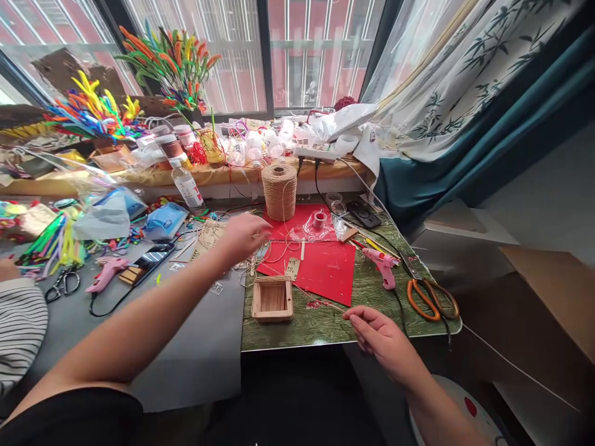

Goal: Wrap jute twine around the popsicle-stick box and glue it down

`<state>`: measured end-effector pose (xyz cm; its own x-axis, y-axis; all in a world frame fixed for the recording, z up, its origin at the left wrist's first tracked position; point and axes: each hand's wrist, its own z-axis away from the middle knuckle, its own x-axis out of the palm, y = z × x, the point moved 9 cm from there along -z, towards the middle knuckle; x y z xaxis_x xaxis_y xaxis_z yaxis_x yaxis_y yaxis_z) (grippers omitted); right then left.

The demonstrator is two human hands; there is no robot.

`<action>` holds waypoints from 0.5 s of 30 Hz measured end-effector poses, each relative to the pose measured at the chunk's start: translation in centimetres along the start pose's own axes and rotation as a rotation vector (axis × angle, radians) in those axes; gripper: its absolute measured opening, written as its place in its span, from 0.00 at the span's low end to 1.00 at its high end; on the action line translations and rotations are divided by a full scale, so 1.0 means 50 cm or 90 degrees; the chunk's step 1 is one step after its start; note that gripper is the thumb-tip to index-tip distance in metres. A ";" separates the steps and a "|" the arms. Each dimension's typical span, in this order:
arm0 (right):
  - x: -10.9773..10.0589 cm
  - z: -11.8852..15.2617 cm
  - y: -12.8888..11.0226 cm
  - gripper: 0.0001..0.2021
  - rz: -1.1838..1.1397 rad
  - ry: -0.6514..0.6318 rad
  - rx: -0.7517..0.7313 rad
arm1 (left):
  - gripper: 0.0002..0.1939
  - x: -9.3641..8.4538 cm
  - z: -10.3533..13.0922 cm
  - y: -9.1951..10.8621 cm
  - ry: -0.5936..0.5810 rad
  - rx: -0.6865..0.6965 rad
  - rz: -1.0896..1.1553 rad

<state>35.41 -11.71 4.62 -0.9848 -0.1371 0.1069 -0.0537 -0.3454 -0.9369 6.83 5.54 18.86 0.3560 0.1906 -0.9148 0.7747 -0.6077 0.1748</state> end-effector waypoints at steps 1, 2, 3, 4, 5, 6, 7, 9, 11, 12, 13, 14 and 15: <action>0.023 -0.004 -0.008 0.24 -0.022 -0.010 -0.006 | 0.18 0.035 0.013 0.082 -0.046 0.067 0.017; 0.043 -0.008 -0.020 0.23 -0.036 -0.017 -0.016 | 0.22 0.070 0.034 0.172 -0.107 0.168 0.031; 0.058 -0.010 -0.033 0.23 -0.042 -0.022 -0.029 | 0.25 0.092 0.057 0.245 -0.147 0.233 0.036; 0.068 -0.010 -0.047 0.23 -0.041 -0.026 -0.042 | 0.22 0.107 0.076 0.300 -0.176 0.272 0.034; 0.073 -0.010 -0.060 0.22 -0.037 -0.028 -0.055 | 0.14 0.114 0.092 0.340 -0.197 0.309 0.034; 0.073 -0.009 -0.069 0.22 -0.028 -0.029 -0.063 | 0.08 0.116 0.103 0.361 -0.213 0.341 0.039; 0.068 -0.007 -0.074 0.22 -0.016 -0.029 -0.066 | 0.05 0.112 0.104 0.361 -0.219 0.359 0.044; 0.048 -0.003 -0.070 0.23 0.016 -0.029 -0.055 | 0.06 0.099 0.077 0.295 -0.214 0.344 0.042; 0.026 0.000 -0.051 0.24 0.051 -0.037 -0.032 | 0.09 0.077 0.015 0.141 -0.174 0.180 -0.018; 0.016 0.002 -0.038 0.24 0.061 -0.042 -0.018 | 0.09 0.059 -0.012 0.043 -0.146 0.057 -0.053; 0.007 0.003 -0.026 0.24 0.063 -0.046 -0.005 | 0.08 0.039 -0.029 -0.050 -0.124 -0.053 -0.073; 0.000 0.004 -0.014 0.24 0.057 -0.046 0.005 | 0.10 0.016 -0.038 -0.124 -0.096 -0.117 -0.090; -0.006 0.004 -0.004 0.24 0.044 -0.045 0.015 | 0.10 -0.005 -0.040 -0.181 -0.079 -0.152 -0.098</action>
<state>35.76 -11.80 4.84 -0.9717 -0.2269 0.0660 0.0191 -0.3538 -0.9351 0.74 12.53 18.25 0.1692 0.1617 -0.9722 0.9210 -0.3771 0.0975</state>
